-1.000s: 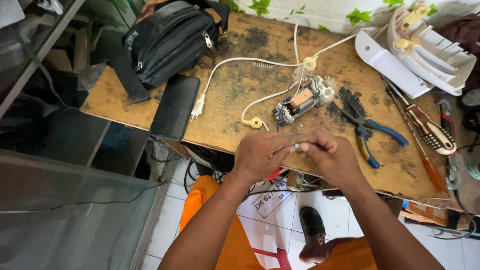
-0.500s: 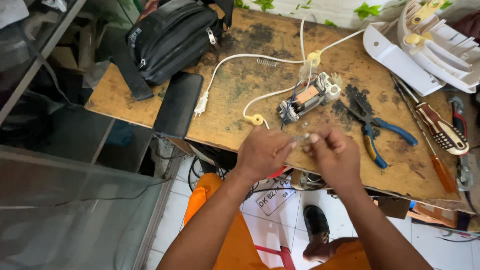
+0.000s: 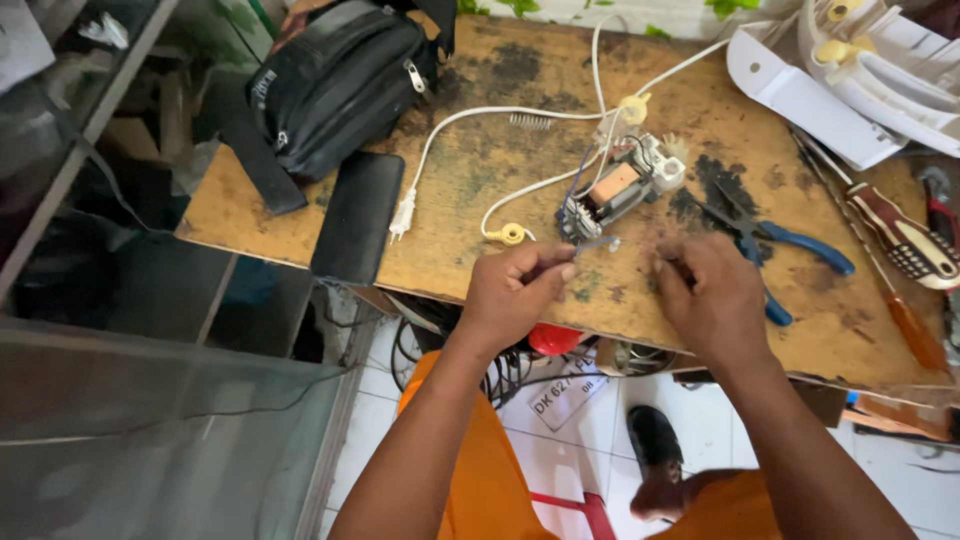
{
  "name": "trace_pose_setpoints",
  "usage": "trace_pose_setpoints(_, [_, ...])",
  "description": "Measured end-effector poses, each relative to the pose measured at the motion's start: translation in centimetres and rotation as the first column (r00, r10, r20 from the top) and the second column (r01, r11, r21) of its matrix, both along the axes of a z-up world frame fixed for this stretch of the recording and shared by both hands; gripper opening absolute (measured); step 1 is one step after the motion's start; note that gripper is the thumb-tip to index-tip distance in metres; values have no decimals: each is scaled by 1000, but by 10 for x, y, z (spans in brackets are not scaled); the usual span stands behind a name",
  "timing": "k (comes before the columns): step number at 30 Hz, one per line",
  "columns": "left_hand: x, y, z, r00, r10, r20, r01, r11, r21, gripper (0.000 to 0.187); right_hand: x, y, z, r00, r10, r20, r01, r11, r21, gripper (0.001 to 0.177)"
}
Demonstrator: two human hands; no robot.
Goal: The person uses pliers to strip and cut wires connected to a small motor assembly on a workbench. They repeatedly twist and arrange the wires by hand, then use the pliers to trim excess wire and adjust connections.
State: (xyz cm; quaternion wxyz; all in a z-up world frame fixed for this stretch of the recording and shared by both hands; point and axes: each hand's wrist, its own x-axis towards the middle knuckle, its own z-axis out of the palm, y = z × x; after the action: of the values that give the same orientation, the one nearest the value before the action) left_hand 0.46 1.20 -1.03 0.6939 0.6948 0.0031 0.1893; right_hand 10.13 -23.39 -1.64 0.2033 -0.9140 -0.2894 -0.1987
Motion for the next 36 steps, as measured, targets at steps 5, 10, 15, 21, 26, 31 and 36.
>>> trace_pose_setpoints(5, [-1, 3, 18, 985, -50, -164, 40, 997, -62, 24, -12, 5, 15, 999, 10, -38, -7, 998, 66, 20])
trace_pose_setpoints(10, [2, -5, 19, 958, -42, -283, 21, 997, -77, 24, -25, 14, 30, 997, 65, 34, -71, 971, 226, 15])
trace_pose_setpoints(15, [4, -10, 11, 996, -43, -79, 41, 999, -20, 23, -45, 49, 54, 865, 391, -315, -95, 743, 662, 15])
trace_pose_setpoints(21, [6, -9, 7, 996, -52, -72, 60, 992, 111, 19, -37, 58, 47, 824, 400, -402, -68, 774, 630, 15])
trace_pose_setpoints(26, [3, -8, 14, 993, -96, -72, 100, 993, 56, 20, -34, 52, 32, 741, 497, -452, -21, 689, 725, 10])
trace_pose_setpoints(31, [7, -4, 6, 982, -160, -101, 164, 986, 32, 21, -34, 51, 26, 716, 534, -448, -35, 670, 742, 8])
trace_pose_setpoints(36, [10, -5, 0, 983, -163, -90, 164, 986, 8, 24, -35, 50, 30, 732, 499, -464, -53, 721, 691, 11])
